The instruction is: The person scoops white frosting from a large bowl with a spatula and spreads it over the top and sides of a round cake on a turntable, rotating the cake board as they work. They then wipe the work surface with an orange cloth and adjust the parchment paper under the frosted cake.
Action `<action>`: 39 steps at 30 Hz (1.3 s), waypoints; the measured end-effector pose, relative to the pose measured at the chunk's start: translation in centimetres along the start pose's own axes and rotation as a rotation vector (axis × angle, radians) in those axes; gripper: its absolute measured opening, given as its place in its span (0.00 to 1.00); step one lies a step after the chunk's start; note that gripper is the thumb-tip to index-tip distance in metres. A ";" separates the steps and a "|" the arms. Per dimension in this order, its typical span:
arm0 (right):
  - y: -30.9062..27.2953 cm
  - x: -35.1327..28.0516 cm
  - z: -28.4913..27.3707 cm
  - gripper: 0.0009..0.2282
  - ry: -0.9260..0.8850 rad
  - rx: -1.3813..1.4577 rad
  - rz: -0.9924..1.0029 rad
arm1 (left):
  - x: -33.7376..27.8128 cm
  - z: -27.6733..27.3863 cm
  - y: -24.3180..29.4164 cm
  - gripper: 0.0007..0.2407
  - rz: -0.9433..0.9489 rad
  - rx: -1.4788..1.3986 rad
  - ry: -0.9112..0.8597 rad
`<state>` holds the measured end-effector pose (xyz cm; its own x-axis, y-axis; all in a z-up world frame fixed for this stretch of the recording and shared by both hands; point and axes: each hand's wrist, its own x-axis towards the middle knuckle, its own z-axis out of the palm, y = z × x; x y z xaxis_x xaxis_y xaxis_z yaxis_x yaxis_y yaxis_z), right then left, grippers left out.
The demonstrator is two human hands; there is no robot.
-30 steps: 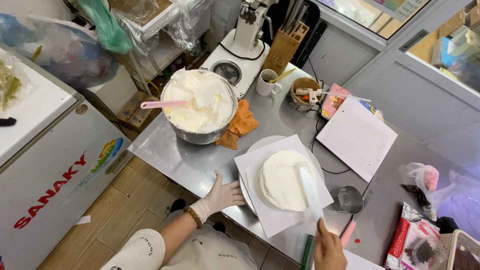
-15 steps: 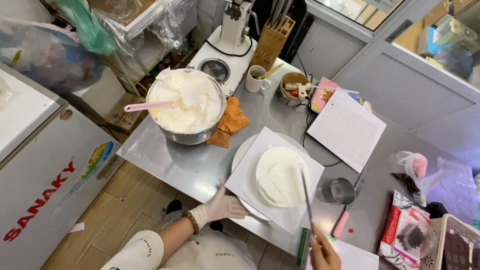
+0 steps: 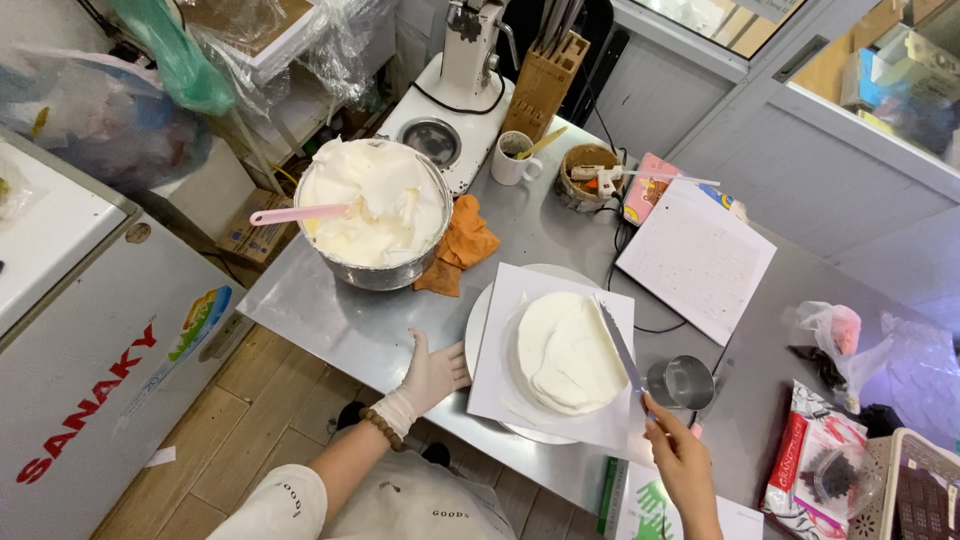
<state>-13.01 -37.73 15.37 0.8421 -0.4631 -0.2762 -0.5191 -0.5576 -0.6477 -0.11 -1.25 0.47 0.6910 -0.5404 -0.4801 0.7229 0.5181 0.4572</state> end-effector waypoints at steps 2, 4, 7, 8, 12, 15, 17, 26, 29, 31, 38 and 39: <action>2.6 1.4 1.2 0.20 0.003 -0.028 -0.157 | -0.4 0.1 0.7 0.57 0.022 -0.045 -0.019; 4.1 1.6 2.2 0.20 0.006 -0.058 -0.312 | -0.7 0.1 1.1 0.57 0.042 -0.092 -0.036; 5.9 0.8 2.5 0.18 -0.206 0.047 -0.236 | -0.3 -0.4 1.0 0.57 0.059 -0.074 -0.063; 7.2 0.9 2.0 0.19 -0.268 0.132 -0.111 | 0.1 -0.7 0.9 0.57 0.050 -0.119 -0.061; 11.5 1.3 0.2 0.20 -0.109 0.129 0.049 | -1.1 0.3 1.0 0.56 -0.010 -0.106 0.016; 11.6 -0.4 0.0 0.19 0.001 0.068 0.041 | -2.0 1.0 -0.3 0.56 -0.083 -0.101 -0.005; 12.4 -1.6 0.6 0.19 0.040 0.091 0.008 | -2.9 1.8 -1.9 0.55 -0.163 -0.119 -0.023; 7.4 -3.4 2.5 0.19 0.013 0.102 -0.035 | -0.2 -1.2 -0.5 0.53 -0.217 -0.042 -0.239; 5.8 -3.7 3.5 0.19 0.001 0.140 -0.056 | 1.6 -2.9 -0.4 0.53 -0.075 -0.154 -0.166; 5.0 -3.6 3.9 0.19 -0.011 0.147 -0.055 | 1.3 -1.6 -1.0 0.55 -0.100 -0.151 -0.100; 3.9 -4.8 5.0 0.19 -0.033 0.146 -0.163 | 0.1 -1.8 -0.5 0.54 -0.337 -0.074 -0.126; 3.5 -5.3 4.9 0.19 -0.011 0.137 -0.200 | 1.3 -3.9 -0.3 0.54 -0.139 -0.083 -0.133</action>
<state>-18.52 -33.84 11.09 0.9281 -0.3449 -0.1403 -0.3180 -0.5381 -0.7806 0.55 0.48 -3.20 0.5827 -0.6904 -0.4287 0.8124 0.4823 0.3276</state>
